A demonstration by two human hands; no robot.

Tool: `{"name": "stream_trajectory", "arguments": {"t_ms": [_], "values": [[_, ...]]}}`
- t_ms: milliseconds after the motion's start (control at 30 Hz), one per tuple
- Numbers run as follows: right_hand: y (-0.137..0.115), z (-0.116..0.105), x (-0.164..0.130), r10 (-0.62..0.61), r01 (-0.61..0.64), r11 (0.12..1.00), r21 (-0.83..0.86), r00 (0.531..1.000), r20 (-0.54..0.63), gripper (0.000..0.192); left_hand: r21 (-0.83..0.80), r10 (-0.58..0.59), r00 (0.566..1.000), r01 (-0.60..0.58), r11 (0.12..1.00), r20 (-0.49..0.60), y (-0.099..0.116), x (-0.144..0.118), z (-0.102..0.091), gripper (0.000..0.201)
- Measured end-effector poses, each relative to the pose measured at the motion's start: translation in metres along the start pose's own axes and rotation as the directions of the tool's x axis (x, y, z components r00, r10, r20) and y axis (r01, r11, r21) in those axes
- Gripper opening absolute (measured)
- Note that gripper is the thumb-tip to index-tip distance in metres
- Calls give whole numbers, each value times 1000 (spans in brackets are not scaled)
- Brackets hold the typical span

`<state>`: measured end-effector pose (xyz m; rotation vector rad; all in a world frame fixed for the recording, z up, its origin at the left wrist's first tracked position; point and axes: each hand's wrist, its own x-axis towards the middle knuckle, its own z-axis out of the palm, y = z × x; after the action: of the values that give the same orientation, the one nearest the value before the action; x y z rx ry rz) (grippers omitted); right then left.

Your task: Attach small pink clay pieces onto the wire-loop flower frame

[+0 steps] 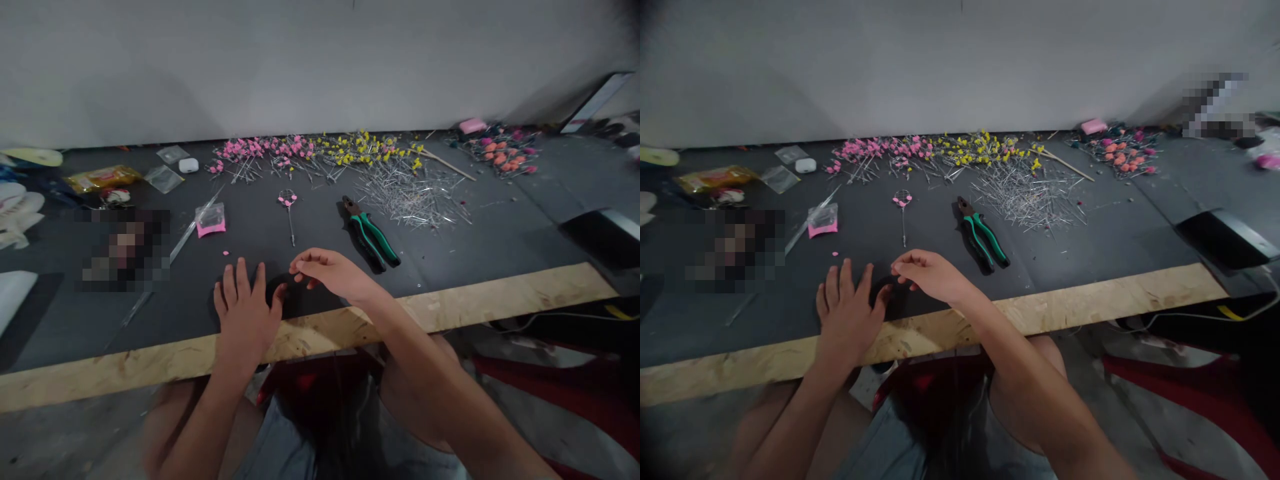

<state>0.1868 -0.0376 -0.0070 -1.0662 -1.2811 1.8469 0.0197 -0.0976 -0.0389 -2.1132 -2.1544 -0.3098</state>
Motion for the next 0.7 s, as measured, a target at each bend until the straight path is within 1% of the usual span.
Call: {"name": "stream_trajectory", "arguments": {"t_ms": [100,233,433,567,700], "values": [[0,2,1,5,-5,1000,9,1000,-4,9,2,-2,1000,2,1000,-12,0,-1,1,57],[-1,4,1,6,-6,1000,18,1000,-5,9,-6,-4,1000,4,1000,-12,-1,-1,1,54],[0,3,1,-8,8,1000,18,1000,-1,9,11,-36,999,36,999,-19,-3,0,4,59],[0,2,2,-7,7,1000,25,1000,-9,8,-29,-89,996,88,996,-25,-4,1,2,58],[-2,2,2,5,-4,999,34,1000,-18,7,-123,-175,984,171,978,-20,-12,4,-2,48]]}}
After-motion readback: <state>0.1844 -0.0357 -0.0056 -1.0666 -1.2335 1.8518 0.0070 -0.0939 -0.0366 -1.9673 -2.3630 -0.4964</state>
